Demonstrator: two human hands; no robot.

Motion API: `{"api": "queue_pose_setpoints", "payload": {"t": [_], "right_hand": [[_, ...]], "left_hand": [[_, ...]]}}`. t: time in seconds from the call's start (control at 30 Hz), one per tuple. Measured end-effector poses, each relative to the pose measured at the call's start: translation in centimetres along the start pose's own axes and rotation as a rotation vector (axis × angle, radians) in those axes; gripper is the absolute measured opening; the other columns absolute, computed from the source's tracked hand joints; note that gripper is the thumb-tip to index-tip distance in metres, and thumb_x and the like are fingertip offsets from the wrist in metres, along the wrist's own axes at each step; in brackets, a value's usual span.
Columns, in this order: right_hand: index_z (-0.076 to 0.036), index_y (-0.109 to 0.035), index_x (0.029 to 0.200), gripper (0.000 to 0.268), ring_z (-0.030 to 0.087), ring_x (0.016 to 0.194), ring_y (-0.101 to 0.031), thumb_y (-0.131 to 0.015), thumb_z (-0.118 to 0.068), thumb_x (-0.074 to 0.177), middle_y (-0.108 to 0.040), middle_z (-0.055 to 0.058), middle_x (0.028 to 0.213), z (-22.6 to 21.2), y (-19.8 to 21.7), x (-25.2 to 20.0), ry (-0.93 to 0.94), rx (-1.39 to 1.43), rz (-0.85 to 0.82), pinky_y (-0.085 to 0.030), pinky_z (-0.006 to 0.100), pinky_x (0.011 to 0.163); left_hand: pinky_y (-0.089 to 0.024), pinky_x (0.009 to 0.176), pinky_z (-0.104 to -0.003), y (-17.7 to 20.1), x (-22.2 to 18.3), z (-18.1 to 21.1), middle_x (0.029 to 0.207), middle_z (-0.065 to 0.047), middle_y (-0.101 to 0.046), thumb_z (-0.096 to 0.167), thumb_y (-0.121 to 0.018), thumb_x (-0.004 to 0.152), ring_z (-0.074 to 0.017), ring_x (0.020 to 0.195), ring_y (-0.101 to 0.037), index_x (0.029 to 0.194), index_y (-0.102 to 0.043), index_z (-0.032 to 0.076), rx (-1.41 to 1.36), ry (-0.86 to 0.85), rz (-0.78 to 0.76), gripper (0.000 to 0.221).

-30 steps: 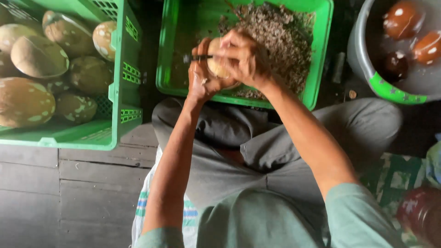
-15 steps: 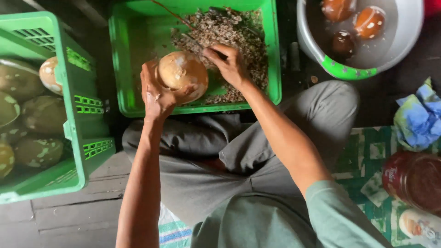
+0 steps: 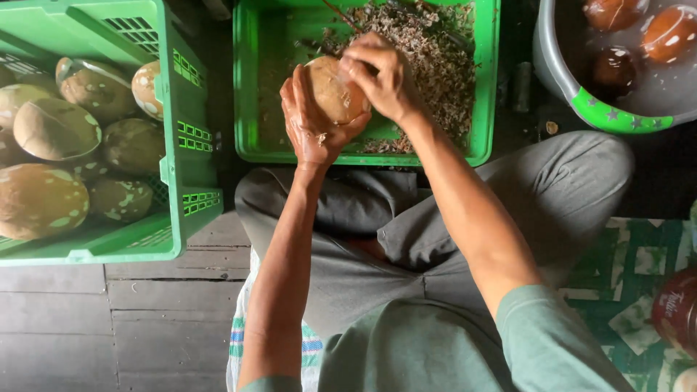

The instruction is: Peeling the outer husk of coconuts using a small hand tool while sitting on the floor.

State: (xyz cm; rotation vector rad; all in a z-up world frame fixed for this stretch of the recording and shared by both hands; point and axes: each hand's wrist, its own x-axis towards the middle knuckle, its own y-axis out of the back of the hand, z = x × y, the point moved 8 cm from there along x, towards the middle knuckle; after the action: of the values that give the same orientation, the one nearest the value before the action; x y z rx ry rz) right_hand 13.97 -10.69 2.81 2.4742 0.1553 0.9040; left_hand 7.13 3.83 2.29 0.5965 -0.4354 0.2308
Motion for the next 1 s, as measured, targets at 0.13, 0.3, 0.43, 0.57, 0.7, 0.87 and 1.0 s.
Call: {"api": "queue_pose_setpoints", "payload": {"t": [0.13, 0.3, 0.43, 0.57, 0.7, 0.87, 1.0], "right_hand": [[0.0, -0.072, 0.086, 0.025, 0.017, 0.073, -0.051, -0.064, -0.016, 0.102, -0.062, 0.011, 0.092, -2.3, 0.2, 0.4, 0.039, 0.139, -0.082, -0.045, 0.029, 0.061], [0.002, -0.071, 0.095, 0.025, 0.022, 0.081, -0.06, -0.066, -0.02, 0.102, -0.063, 0.013, 0.095, 2.3, 0.8, -0.8, -0.067, 0.112, 0.069, -0.055, 0.032, 0.074], [0.0, -0.071, 0.086, 0.02, 0.016, 0.072, -0.044, -0.065, -0.013, 0.1, -0.057, 0.009, 0.091, -3.8, -0.2, -0.5, 0.011, 0.238, -0.049, -0.04, 0.03, 0.061], [0.003, -0.073, 0.093, 0.02, 0.02, 0.086, -0.054, -0.066, -0.015, 0.099, -0.06, 0.009, 0.101, -1.9, 1.6, 0.1, 0.027, 0.059, 0.085, -0.048, 0.031, 0.077], [0.0, -0.078, 0.1, 0.013, 0.018, 0.083, -0.046, -0.071, -0.01, 0.097, -0.057, 0.008, 0.096, -8.5, 1.6, -0.1, 0.107, 0.038, -0.052, -0.042, 0.029, 0.075], [0.001, -0.074, 0.096, 0.015, 0.016, 0.071, -0.054, -0.068, -0.012, 0.098, -0.065, 0.007, 0.083, 4.5, 0.4, -2.8, -0.244, 0.234, 0.027, -0.046, 0.029, 0.063], [-0.016, -0.077, 0.108, 0.022, 0.033, 0.096, -0.071, -0.067, -0.035, 0.104, -0.075, 0.013, 0.097, 7.9, 1.6, -7.2, -0.596, 0.067, 0.021, -0.055, 0.039, 0.087]], "left_hand": [[-0.059, 0.095, -0.043, -0.3, 0.0, -0.7, 0.134, -0.016, -0.05, 0.035, -0.101, 0.061, -0.0328, 0.116, -0.062, 0.15, -0.031, 0.008, -0.029, 0.027, 0.017, 0.116], [-0.056, 0.095, -0.044, 0.5, 0.1, 0.9, 0.134, -0.016, -0.049, 0.035, -0.098, 0.064, -0.0348, 0.117, -0.06, 0.148, -0.032, 0.009, -0.029, 0.028, 0.018, 0.11], [-0.061, 0.09, -0.041, 0.2, -0.1, 0.1, 0.134, -0.019, -0.049, 0.036, -0.101, 0.065, -0.0323, 0.113, -0.063, 0.151, -0.028, 0.005, 0.02, -0.071, 0.079, 0.117], [-0.058, 0.09, -0.043, 0.1, 0.6, 1.0, 0.132, -0.019, -0.05, 0.037, -0.098, 0.064, -0.035, 0.111, -0.062, 0.149, -0.03, 0.005, 0.027, -0.017, 0.056, 0.113], [-0.054, 0.104, -0.046, -0.4, -0.7, -0.8, 0.14, -0.021, -0.049, 0.033, -0.097, 0.067, -0.037, 0.123, -0.06, 0.15, -0.033, 0.004, -0.049, -0.025, 0.061, 0.109], [-0.059, 0.09, -0.047, 0.3, 0.0, 0.2, 0.13, -0.022, -0.05, 0.045, -0.093, 0.066, -0.039, 0.111, -0.064, 0.145, -0.033, 0.004, 0.019, 0.115, 0.07, 0.108], [-0.05, 0.104, -0.055, -0.5, 0.2, -3.8, 0.123, -0.009, -0.053, 0.05, -0.104, 0.041, -0.0359, 0.12, -0.061, 0.133, -0.044, 0.02, -0.003, 0.343, -0.103, 0.114]]}}
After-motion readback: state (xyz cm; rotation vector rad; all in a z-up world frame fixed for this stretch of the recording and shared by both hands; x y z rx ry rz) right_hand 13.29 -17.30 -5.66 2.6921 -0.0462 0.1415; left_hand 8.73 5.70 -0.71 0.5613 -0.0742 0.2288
